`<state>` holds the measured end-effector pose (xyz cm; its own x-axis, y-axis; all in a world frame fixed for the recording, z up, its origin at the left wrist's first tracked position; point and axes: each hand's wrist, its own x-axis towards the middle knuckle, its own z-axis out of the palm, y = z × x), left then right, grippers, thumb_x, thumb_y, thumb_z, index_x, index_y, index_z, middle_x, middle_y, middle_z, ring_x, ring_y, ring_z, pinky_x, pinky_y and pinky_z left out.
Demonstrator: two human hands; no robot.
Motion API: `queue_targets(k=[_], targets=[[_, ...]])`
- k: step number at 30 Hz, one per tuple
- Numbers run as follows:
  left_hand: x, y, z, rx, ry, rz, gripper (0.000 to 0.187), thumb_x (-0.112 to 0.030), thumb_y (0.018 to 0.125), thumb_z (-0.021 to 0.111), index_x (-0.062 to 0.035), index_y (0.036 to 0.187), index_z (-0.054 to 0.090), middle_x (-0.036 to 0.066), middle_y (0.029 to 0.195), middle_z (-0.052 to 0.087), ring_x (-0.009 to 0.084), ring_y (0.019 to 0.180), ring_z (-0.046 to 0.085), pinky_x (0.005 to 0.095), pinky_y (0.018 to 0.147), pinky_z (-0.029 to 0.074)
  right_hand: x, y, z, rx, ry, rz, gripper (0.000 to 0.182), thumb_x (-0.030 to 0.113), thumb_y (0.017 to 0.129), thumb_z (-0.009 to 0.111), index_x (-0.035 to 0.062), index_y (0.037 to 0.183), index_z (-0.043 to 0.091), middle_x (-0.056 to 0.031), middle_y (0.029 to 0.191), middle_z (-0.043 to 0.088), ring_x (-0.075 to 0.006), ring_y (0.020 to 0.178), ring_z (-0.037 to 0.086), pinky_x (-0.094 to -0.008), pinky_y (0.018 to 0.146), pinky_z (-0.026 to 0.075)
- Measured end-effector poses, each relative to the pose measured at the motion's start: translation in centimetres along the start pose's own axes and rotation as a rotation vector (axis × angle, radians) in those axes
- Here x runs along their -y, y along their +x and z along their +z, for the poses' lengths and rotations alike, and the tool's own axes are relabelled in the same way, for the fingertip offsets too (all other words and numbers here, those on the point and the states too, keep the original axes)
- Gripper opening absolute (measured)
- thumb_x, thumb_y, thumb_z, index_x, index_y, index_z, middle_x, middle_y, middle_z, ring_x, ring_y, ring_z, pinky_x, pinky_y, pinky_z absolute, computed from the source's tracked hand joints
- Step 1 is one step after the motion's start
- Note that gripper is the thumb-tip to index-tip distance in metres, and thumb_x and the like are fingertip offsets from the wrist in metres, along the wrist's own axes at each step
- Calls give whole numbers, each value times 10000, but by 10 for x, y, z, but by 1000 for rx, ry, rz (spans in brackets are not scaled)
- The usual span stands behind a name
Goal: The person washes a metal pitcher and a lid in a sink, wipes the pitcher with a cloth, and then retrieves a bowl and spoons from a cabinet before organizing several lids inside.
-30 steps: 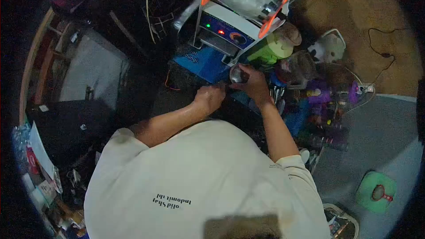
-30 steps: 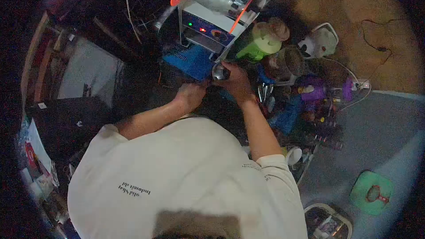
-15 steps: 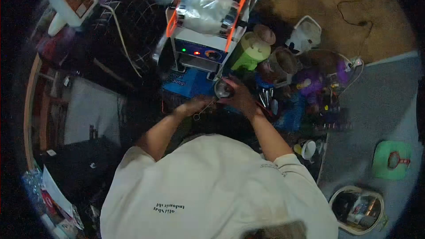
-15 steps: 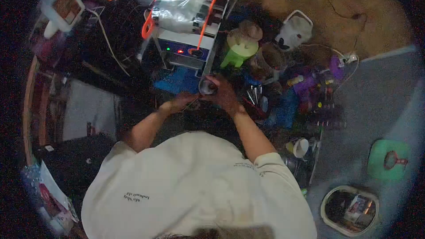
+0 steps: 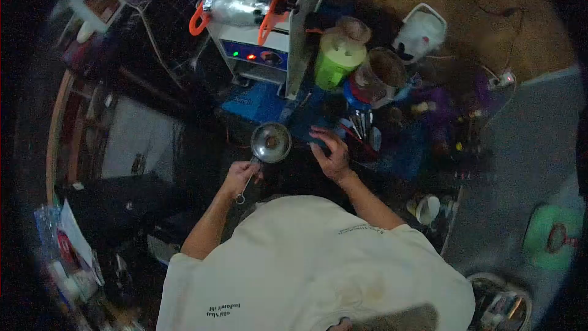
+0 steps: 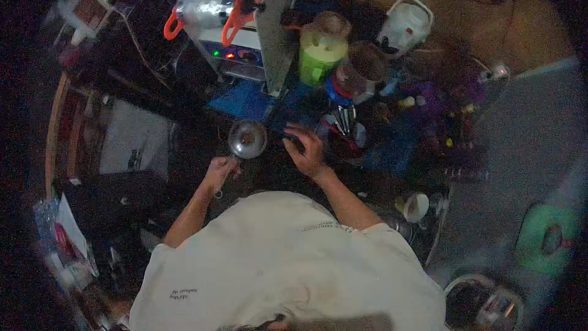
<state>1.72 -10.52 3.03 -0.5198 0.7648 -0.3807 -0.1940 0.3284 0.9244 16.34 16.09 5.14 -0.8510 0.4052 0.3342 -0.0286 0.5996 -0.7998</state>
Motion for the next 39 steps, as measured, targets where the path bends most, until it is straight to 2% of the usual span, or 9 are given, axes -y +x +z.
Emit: queue_targets(k=[3,5,8,11,14,16,24,34,39], targets=[[40,-57,18,-204,-180,-140,300,-207,983,574,13,808,679,58,734,660,137,656,590,307,624,485,-14,-35,9,7,206,64,166,138,918,643,12,1017,688,-154,980,690,-290,912,657,-363,822,501],[58,-101,36,-306,-260,-98,314,-233,987,580,0,814,698,52,727,665,132,649,600,294,609,487,-33,-55,16,302,175,224,179,160,945,611,1,997,676,-170,928,677,-270,850,650,-351,783,493],[62,-167,62,-446,-204,-121,347,-303,973,614,-16,803,707,30,700,662,106,634,598,279,586,479,-43,-82,36,432,85,118,233,210,931,615,-15,944,676,-171,764,645,-261,684,623,-374,657,474],[93,-222,82,-629,-325,-75,345,-313,955,645,-19,785,705,24,679,653,90,611,587,272,571,471,-31,-89,46,679,89,82,267,233,889,646,-32,892,675,-239,789,647,-358,715,653,-434,651,479],[105,-279,98,-774,-369,-83,328,-294,940,671,-16,767,699,24,670,647,85,588,574,268,553,460,-13,-92,67,794,-38,-88,276,246,880,655,-26,897,693,-239,815,666,-373,755,669,-437,669,495],[95,-324,97,-912,-413,-191,320,-271,924,699,-5,747,686,30,663,642,87,572,560,266,534,447,1,-98,97,843,-34,-180,272,242,878,658,-26,899,701,-237,827,674,-369,770,675,-432,679,503],[172,-469,85,-1328,-592,-8,340,-282,909,717,-3,717,685,52,650,649,92,543,550,251,502,429,83,-116,224,1098,-202,-557,210,203,868,676,7,921,728,-207,891,703,-346,826,691,-421,738,535],[209,-607,96,-1790,-560,-9,368,-252,910,674,-13,634,627,10,577,558,89,518,502,267,520,418,277,-205,348,1564,-69,-717,205,206,878,662,45,985,732,-164,997,701,-327,909,679,-393,823,529],[226,-653,113,-1982,-606,106,395,-241,903,684,-33,583,584,14,556,519,90,512,482,277,544,450,284,-228,400,1652,-97,-948,239,240,891,626,44,988,724,-173,1018,692,-349,941,662,-432,829,525]])
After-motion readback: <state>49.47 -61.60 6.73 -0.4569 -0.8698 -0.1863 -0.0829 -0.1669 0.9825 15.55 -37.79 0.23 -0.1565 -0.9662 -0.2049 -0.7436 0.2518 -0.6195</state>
